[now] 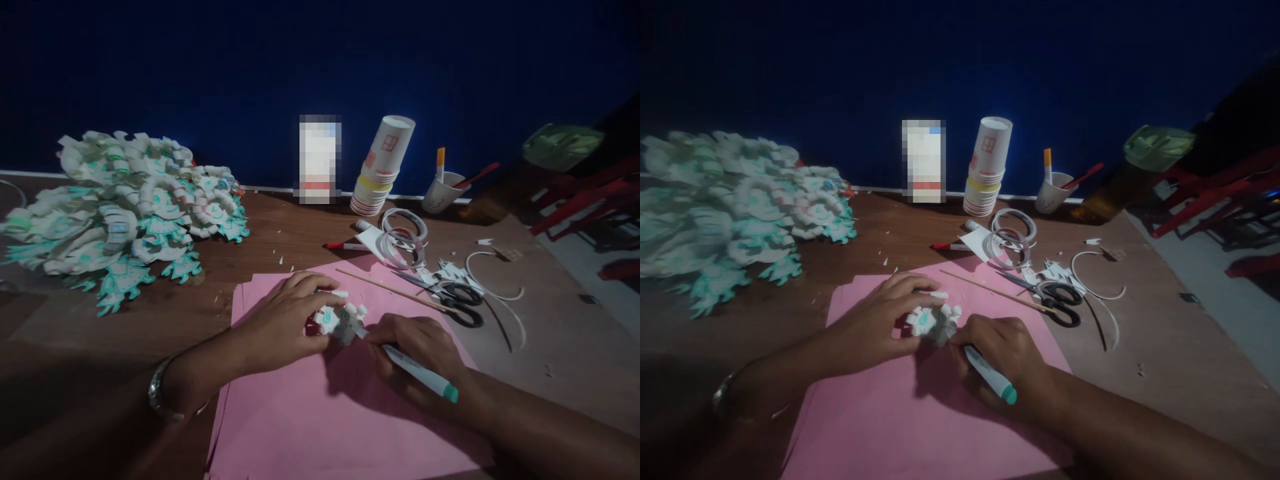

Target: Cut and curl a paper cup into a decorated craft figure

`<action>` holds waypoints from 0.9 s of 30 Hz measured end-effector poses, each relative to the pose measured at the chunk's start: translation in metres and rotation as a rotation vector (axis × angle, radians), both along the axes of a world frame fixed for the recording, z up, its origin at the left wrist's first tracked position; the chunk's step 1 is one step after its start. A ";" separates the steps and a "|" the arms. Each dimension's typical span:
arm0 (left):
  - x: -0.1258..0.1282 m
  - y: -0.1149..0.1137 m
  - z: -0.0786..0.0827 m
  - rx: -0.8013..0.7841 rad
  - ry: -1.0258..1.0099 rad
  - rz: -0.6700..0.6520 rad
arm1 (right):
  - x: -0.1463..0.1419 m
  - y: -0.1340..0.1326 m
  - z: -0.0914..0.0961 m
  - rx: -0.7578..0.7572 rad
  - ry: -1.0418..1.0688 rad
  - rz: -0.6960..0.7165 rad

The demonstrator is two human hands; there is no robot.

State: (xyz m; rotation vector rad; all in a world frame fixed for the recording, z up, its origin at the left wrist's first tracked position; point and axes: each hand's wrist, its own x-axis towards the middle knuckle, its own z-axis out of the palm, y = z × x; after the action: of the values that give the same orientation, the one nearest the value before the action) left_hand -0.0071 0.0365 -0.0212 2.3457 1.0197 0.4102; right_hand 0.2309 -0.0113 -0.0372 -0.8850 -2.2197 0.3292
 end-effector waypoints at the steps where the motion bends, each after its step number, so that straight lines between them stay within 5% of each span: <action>1: 0.000 0.000 0.000 -0.003 0.003 0.000 | 0.001 0.000 0.000 -0.009 -0.005 0.000; 17: 0.000 0.001 0.000 -0.003 0.009 -0.009 | 0.001 0.001 0.002 -0.018 -0.008 0.063; 27: 0.000 0.000 0.000 -0.008 0.005 -0.010 | 0.004 -0.001 -0.003 -0.021 -0.013 -0.015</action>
State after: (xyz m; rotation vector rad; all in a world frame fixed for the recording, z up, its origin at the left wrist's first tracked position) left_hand -0.0073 0.0365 -0.0212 2.3449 1.0105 0.3955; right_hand 0.2350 -0.0120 -0.0399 -0.9170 -2.2242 0.3417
